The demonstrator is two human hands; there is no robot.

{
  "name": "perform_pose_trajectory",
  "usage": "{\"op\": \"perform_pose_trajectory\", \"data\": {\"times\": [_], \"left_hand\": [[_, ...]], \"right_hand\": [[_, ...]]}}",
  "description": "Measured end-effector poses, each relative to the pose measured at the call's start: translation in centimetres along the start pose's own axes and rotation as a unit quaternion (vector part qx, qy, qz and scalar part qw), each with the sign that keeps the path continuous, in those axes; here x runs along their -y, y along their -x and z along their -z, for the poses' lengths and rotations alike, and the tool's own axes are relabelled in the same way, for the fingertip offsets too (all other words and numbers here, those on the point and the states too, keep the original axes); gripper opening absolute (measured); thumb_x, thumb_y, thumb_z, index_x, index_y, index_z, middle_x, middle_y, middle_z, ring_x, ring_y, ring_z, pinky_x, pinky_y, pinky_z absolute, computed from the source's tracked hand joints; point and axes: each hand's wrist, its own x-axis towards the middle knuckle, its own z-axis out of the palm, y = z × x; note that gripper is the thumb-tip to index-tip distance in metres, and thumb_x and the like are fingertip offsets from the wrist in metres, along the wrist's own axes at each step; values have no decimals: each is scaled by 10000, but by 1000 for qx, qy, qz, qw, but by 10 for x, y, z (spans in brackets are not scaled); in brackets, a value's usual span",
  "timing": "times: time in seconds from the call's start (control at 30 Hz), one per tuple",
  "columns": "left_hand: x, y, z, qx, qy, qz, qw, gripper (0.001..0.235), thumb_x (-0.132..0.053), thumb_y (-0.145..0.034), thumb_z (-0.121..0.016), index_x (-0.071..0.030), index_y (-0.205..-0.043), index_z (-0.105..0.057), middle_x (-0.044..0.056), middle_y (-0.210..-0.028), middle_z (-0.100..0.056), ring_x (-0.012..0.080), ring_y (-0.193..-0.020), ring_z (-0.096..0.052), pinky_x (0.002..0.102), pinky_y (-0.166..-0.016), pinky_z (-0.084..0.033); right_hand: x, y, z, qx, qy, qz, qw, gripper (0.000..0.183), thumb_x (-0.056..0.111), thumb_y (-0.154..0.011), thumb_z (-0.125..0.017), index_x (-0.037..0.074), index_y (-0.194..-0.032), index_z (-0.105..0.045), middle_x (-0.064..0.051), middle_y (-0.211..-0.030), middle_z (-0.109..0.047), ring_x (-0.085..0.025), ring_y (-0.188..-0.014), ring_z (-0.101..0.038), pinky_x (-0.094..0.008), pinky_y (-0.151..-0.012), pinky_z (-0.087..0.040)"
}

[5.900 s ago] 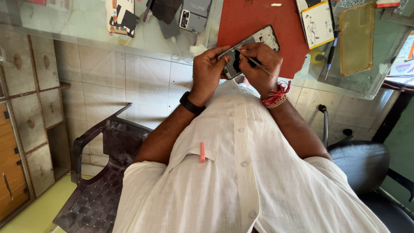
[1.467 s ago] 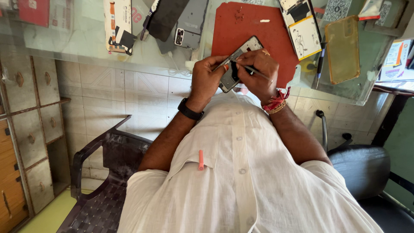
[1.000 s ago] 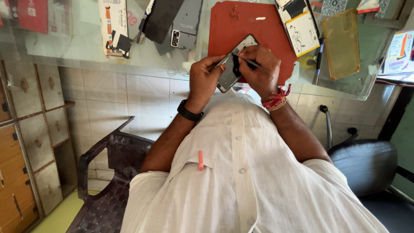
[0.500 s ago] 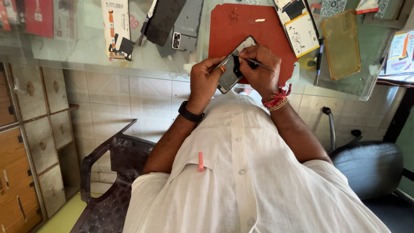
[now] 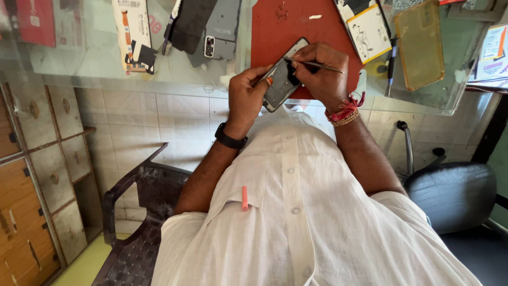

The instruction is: The person disassembles a smartphone by removing the back cover and battery, then uses tweezers to adjust internal components and connectors. The person handles the phone chassis, battery, and tweezers throughout the process.

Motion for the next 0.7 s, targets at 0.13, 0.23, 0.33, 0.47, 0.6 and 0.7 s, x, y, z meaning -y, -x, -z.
{"op": "perform_pose_trajectory", "data": {"times": [0.13,0.23,0.33,0.47,0.6,0.7], "left_hand": [[-1,1,-1,-2,21,11,1000,271,62,-937,-645,84,-1201,-704,155,-1068,-779,139,-926,-748,243,-817,-608],[-3,0,-1,-6,6,18,1000,271,58,-937,-646,82,-1199,-707,152,-1063,-782,137,-920,-751,241,-813,-609],[-4,0,-1,-4,-4,10,1000,269,58,-937,-649,82,-1198,-708,153,-1071,-781,139,-936,-753,242,-826,-609],[-4,0,-1,1,5,18,1000,275,58,-942,-653,82,-1211,-708,159,-1071,-782,140,-923,-745,244,-820,-606],[-6,-1,-1,1,8,21,1000,273,59,-943,-645,81,-1208,-704,154,-1079,-780,139,-937,-750,245,-836,-612],[-6,-1,-1,-1,-1,26,1000,273,60,-940,-648,81,-1205,-706,154,-1076,-781,141,-930,-748,246,-829,-610]], "right_hand": [[2,-2,2,20,-12,40,999,97,-111,-898,-759,-62,-964,-708,-140,-1029,-718,-182,-940,-711,-290,-822,-590],[4,-2,2,40,-4,51,998,98,-112,-887,-758,-57,-953,-711,-144,-1032,-726,-189,-937,-719,-296,-819,-592],[6,-2,2,42,14,60,997,100,-111,-887,-760,-51,-954,-717,-145,-1032,-737,-195,-935,-732,-298,-807,-598],[7,-1,2,45,17,61,997,99,-108,-893,-760,-44,-958,-722,-146,-1040,-741,-195,-934,-737,-300,-803,-605],[8,-3,2,44,18,55,997,95,-97,-898,-767,-43,-962,-722,-145,-1038,-741,-190,-929,-738,-294,-792,-607],[8,-3,2,46,19,54,997,97,-99,-898,-763,-47,-969,-722,-149,-1040,-740,-192,-936,-740,-299,-803,-610]]}}
